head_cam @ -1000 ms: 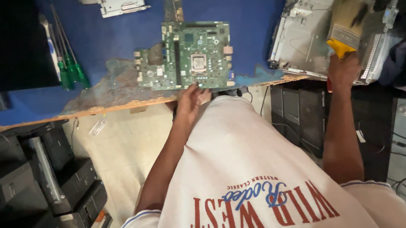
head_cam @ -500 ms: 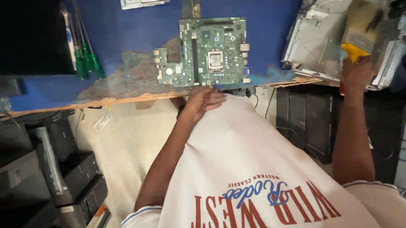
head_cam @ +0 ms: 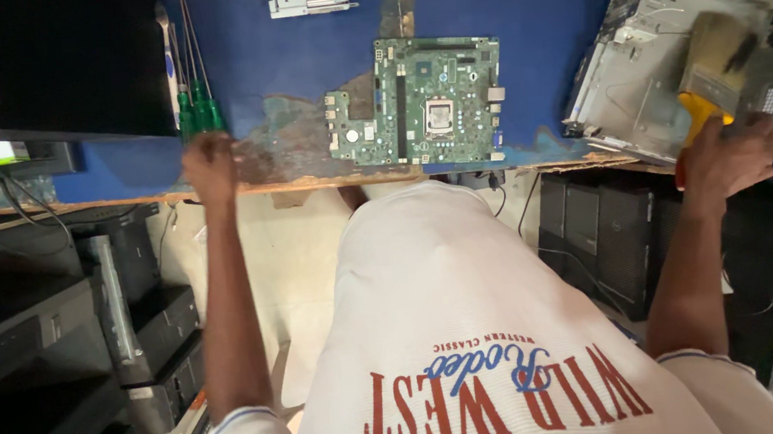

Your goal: The person cleans a computer motherboard using a toothbrush and a paintbrush. They scrub various areas of the board, flip it over, and brush off loose debris.

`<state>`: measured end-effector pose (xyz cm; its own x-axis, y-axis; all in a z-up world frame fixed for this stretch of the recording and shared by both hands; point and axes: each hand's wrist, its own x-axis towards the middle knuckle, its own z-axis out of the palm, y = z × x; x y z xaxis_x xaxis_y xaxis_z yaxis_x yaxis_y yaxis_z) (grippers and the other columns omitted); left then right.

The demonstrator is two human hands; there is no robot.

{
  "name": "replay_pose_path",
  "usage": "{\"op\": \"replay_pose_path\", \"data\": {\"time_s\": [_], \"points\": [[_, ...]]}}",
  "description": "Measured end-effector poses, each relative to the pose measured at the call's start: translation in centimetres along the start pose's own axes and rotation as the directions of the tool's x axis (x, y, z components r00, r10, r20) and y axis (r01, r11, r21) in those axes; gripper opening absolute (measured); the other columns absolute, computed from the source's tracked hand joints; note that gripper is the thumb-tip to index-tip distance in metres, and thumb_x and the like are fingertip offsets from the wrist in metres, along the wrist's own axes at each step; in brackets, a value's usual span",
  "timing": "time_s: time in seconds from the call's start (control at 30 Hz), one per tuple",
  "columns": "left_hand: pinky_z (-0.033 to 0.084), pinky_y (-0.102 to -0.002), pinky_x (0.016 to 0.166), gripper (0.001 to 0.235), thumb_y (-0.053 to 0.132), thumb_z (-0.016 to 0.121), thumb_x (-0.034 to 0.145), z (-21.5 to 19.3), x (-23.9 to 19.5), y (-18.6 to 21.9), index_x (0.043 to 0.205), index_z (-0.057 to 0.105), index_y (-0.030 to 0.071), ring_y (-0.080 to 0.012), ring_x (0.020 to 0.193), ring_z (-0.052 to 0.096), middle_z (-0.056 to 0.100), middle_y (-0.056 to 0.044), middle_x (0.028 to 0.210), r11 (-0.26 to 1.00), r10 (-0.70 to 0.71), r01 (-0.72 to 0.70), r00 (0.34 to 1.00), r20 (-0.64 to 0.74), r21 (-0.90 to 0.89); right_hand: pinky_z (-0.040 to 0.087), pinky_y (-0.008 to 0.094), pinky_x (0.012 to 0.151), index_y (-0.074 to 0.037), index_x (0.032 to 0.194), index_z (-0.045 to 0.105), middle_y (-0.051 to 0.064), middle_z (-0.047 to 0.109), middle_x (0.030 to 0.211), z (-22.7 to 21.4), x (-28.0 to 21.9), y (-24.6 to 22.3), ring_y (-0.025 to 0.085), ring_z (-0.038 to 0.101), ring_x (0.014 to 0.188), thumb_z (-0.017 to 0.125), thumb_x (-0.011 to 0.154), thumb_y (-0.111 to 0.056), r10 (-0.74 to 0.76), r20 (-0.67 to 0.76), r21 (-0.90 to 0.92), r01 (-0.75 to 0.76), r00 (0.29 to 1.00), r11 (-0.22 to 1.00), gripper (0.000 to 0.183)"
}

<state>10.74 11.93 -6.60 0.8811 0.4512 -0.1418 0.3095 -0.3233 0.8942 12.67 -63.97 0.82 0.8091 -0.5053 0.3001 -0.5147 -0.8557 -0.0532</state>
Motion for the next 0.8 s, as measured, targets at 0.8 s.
{"op": "replay_pose_path", "data": {"time_s": [0.8], "points": [[0.056,-0.048,0.087,0.03,0.005,0.068,0.091,3.2,13.3,0.7,0.12,0.063,-0.002,-0.045,0.107,0.065,0.055,-0.025,0.129,0.515,-0.093,0.088,0.995,-0.046,0.852,0.051,0.048,0.076,0.0,0.097,0.066,0.019,0.068,0.093,-7.9,-16.9,-16.8,0.036,0.066,0.082,0.073,0.097,-0.012,-0.351,0.016,0.464,0.304,0.936,0.832,0.013]]}}
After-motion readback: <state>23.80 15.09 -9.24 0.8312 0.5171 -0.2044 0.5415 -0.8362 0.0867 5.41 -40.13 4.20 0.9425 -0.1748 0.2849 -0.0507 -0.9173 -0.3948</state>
